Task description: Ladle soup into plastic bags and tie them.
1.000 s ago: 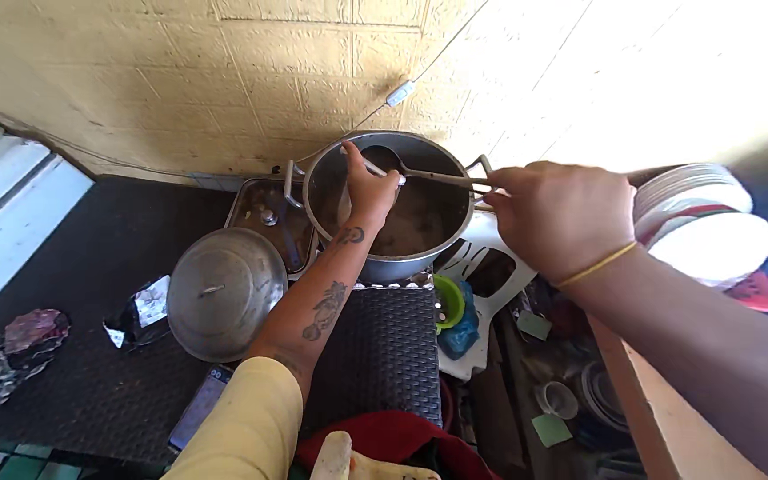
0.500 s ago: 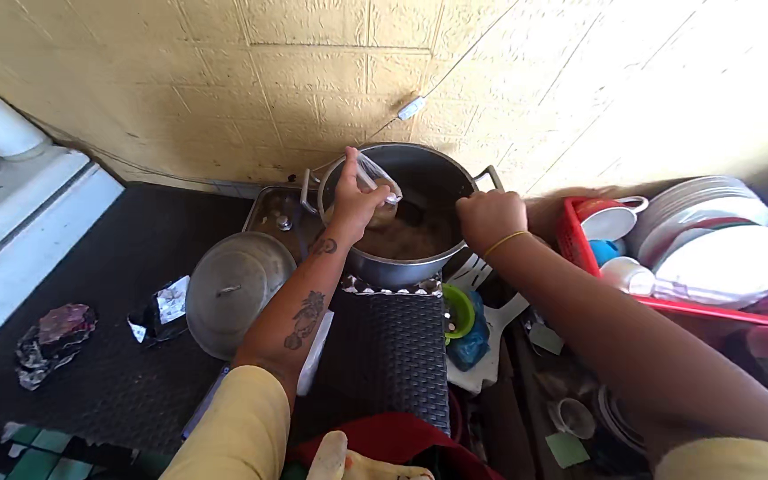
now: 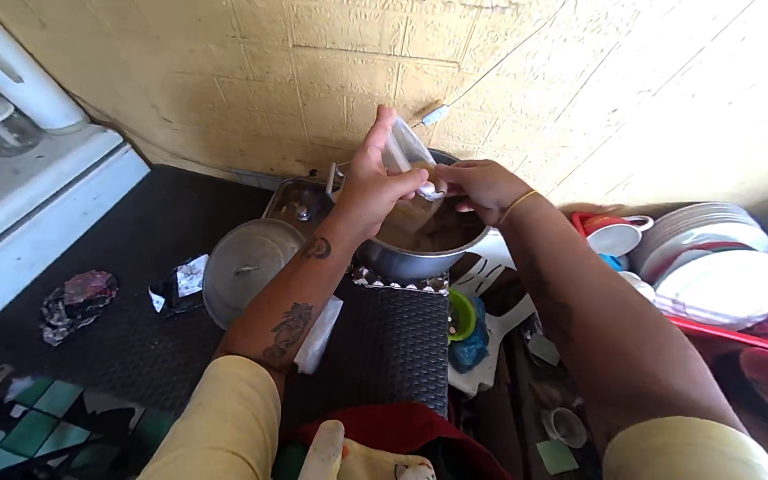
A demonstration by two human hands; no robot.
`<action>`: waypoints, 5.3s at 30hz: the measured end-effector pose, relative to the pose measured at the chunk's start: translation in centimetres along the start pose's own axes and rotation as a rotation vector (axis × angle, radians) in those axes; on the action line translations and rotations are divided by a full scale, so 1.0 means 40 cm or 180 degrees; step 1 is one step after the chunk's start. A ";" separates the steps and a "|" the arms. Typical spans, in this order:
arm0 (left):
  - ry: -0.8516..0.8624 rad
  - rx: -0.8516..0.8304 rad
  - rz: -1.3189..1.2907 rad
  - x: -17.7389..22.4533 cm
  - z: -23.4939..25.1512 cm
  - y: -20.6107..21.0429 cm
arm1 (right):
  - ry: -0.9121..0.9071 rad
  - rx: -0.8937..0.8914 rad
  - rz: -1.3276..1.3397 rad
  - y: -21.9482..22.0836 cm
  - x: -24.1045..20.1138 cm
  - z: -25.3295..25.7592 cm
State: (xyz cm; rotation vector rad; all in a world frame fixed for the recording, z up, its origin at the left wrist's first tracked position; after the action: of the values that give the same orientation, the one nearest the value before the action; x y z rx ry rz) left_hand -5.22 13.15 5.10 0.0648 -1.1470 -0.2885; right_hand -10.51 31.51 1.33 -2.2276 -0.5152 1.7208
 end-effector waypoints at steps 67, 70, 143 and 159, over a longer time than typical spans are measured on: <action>0.1124 -0.0171 0.4126 -0.211 -1.004 0.042 | -0.2795 -0.0942 -0.0977 0.369 0.593 -0.553; 0.0834 -0.0253 0.4037 -0.262 -1.018 0.029 | -0.1653 -0.1504 -0.0552 0.435 0.660 -0.548; -0.1592 0.0120 0.1526 -0.546 -1.003 0.006 | -0.1844 -0.3020 -0.0285 0.556 0.526 -0.560; -0.1055 0.0180 0.1278 -0.546 -0.977 0.002 | -0.1178 -0.2583 0.0432 0.529 0.545 -0.527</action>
State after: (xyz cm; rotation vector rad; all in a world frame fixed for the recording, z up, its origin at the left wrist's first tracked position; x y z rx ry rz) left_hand 21.90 15.14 -30.47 -0.1685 -1.4659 0.0953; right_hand 17.14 22.06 -21.32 -2.4569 -1.3847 2.3043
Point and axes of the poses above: each hand's wrist, its own z-axis towards the middle knuckle, its own y-axis out of the palm, x = y × z, the point moved 7 cm from there along z, towards the middle knuckle, and after that the axes turned 2 degrees about y, right-handed, at the moved point
